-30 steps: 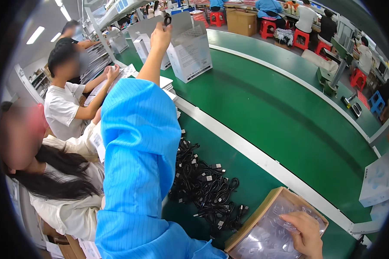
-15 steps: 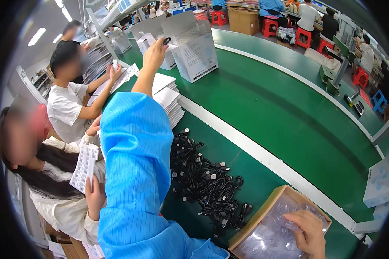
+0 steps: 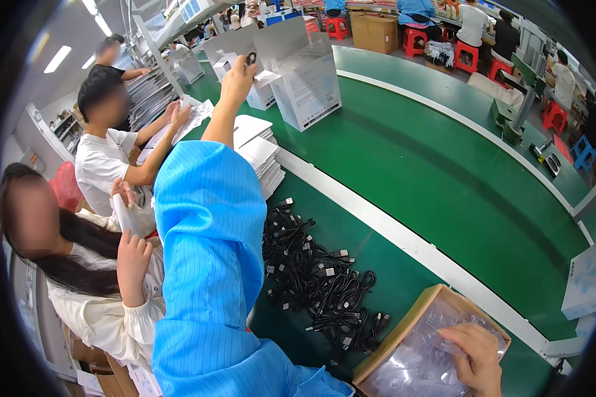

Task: Packaging black power cables and small electronic accessories into white cardboard boxes on a factory assembly line.

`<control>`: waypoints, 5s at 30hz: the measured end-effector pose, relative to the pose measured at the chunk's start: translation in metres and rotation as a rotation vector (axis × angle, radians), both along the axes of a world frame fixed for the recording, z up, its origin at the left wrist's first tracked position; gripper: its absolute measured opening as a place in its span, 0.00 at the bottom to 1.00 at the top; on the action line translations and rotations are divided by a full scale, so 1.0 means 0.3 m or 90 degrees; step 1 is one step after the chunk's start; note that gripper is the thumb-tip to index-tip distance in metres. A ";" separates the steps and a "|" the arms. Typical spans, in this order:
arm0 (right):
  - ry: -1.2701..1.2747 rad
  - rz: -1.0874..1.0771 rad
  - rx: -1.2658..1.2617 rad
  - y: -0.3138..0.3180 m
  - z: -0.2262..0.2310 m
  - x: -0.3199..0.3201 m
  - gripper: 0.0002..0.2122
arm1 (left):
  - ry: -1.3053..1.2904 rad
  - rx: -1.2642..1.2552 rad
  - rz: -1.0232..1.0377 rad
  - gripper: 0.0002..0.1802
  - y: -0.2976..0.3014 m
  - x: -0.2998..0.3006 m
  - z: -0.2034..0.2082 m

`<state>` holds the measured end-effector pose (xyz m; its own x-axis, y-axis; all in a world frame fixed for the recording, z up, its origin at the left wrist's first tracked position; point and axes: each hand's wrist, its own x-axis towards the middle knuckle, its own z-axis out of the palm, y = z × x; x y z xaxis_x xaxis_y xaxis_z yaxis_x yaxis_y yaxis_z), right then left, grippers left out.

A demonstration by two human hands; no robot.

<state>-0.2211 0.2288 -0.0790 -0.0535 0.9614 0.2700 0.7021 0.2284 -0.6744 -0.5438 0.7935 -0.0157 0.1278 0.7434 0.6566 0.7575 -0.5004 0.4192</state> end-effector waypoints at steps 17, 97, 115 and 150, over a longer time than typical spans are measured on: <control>-0.008 0.007 0.010 -0.005 -0.018 -0.001 0.18 | 0.506 0.187 -0.075 0.06 0.041 0.219 0.056; 0.082 -0.072 0.039 -0.070 0.044 0.009 0.04 | 0.334 -0.113 -0.213 0.12 -1.026 0.069 -0.262; 0.145 -0.096 0.063 -0.070 0.098 -0.004 0.05 | 0.032 -0.156 -0.573 0.21 -1.119 0.266 -0.118; 0.580 -0.142 -0.216 0.113 0.137 -0.139 0.10 | -0.377 -0.083 -0.629 0.19 -0.930 0.319 -0.021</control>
<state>-0.2627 0.2627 -0.0380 0.2290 0.9579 -0.1733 -0.1127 -0.1508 -0.9821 -0.4481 0.5144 -0.0221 0.3885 0.5572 0.7339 -0.2722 -0.6915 0.6692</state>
